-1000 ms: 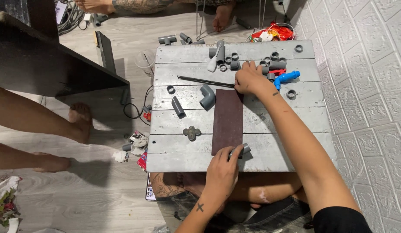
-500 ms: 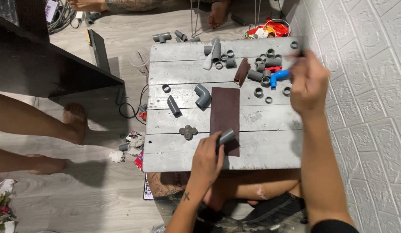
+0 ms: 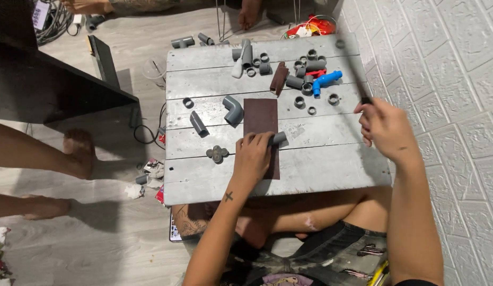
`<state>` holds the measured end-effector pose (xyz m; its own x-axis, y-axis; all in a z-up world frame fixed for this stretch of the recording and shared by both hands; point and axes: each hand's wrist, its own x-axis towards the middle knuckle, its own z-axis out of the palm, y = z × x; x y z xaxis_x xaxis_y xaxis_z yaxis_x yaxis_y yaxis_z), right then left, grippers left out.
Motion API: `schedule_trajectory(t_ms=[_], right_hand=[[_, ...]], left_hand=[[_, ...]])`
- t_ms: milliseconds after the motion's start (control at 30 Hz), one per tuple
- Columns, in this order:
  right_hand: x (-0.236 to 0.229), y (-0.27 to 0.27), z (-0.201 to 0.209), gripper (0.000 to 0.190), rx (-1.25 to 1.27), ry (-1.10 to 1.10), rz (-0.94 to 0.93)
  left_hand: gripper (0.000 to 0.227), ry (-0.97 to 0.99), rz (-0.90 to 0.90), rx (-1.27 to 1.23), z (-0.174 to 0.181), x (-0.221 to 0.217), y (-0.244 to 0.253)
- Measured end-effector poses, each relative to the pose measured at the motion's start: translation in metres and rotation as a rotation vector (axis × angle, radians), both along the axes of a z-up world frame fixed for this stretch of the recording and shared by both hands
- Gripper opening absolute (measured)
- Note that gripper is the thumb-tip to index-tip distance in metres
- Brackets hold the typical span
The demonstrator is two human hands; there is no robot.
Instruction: Sanding and scraping the edges of various PVC pipe fittings manually using sandpaper and a metal blade.
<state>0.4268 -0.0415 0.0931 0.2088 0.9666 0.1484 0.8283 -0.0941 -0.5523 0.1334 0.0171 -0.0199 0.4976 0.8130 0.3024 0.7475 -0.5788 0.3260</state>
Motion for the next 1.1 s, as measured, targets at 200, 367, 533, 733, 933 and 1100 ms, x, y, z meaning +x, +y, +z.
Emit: schedule_trajectory(t_ms=[200, 367, 533, 733, 933, 1100], right_hand=[[-0.024, -0.003, 0.003, 0.016, 0.033, 0.473, 0.108], [-0.024, -0.012, 0.007, 0.018, 0.084, 0.281, 0.064], [-0.031, -0.019, 0.003, 0.025, 0.34, 0.116, -0.032], [-0.038, -0.043, 0.007, 0.023, 0.369, -0.02, -0.016], [-0.067, -0.08, 0.013, 0.021, 0.213, 0.009, -0.131], [-0.09, -0.116, -0.012, 0.027, 0.135, 0.151, -0.209]], left_hand=[[0.065, -0.14, -0.004, 0.071, 0.012, -0.017, 0.007], [0.014, -0.499, 0.098, 0.11, 0.059, -0.063, 0.004], [0.026, -0.371, 0.265, 0.048, 0.062, -0.089, 0.005], [0.065, -0.288, 0.168, 0.071, 0.075, -0.085, -0.004], [0.045, -0.333, 0.118, 0.001, 0.06, -0.061, -0.017], [0.045, -0.158, 0.099, -0.101, 0.032, -0.041, -0.012]])
